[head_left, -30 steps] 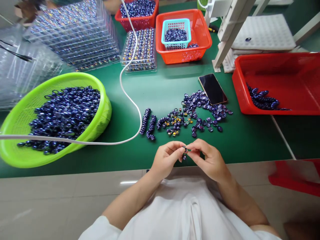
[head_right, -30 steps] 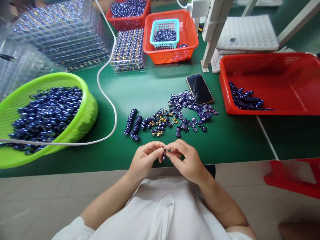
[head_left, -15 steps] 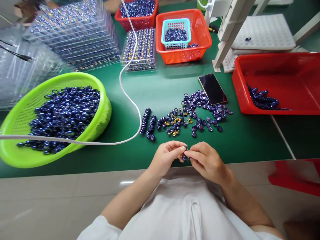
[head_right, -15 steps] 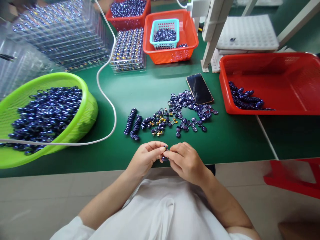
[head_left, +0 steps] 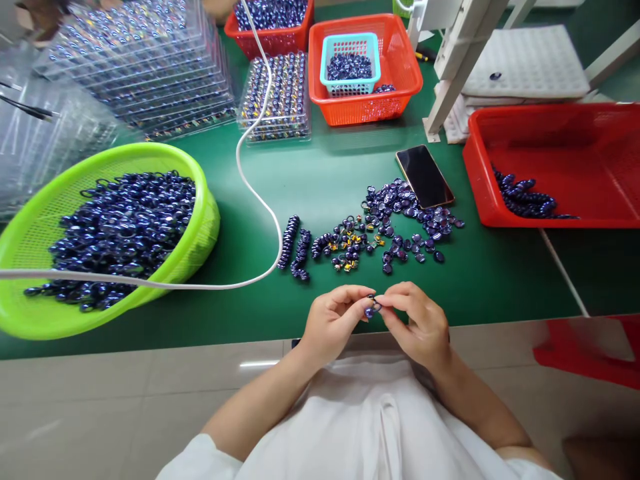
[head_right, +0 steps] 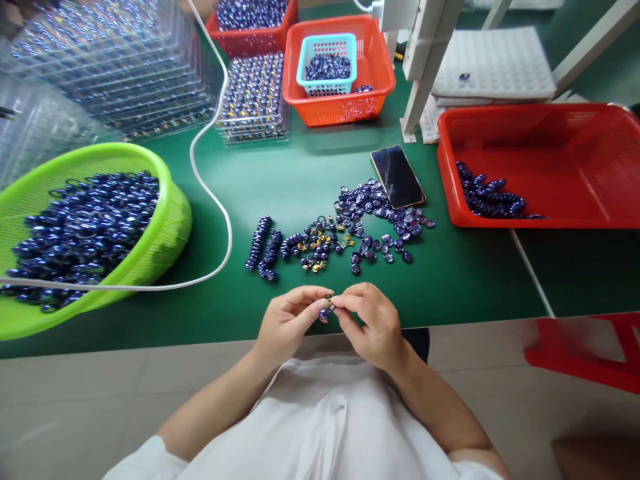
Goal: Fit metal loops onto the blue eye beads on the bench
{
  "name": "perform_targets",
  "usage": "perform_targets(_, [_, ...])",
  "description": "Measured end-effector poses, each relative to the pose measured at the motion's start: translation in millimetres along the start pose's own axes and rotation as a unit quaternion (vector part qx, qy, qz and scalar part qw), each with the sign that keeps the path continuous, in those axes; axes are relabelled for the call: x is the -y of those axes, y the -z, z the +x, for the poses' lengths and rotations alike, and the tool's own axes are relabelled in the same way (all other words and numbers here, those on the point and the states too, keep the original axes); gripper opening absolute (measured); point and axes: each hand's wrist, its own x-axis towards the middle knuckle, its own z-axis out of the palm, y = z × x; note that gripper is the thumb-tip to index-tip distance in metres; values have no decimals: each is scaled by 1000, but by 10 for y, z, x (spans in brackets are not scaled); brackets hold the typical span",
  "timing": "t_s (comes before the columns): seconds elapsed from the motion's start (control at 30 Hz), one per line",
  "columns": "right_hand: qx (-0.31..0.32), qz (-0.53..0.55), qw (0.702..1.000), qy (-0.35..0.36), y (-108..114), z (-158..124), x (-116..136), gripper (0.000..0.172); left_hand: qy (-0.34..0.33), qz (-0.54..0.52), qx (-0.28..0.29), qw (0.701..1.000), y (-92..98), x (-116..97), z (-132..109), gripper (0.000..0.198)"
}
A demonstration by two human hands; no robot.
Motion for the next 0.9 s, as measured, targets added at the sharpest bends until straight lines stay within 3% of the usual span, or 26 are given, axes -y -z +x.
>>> perform_targets(0.4, [-10, 3, 1000, -21, -30, -26, 9, 28, -22, 23, -1, 1000, 19, 46, -24, 13])
perform_targets(0.67, [1, -18, 999, -36, -17, -5, 40, 25, -124, 152, 27, 980, 89, 119, -25, 15])
perform_targets(0.9, [18, -69, 997, -29, -7, 16, 67, 21, -137, 149, 43, 978, 110, 130, 0, 14])
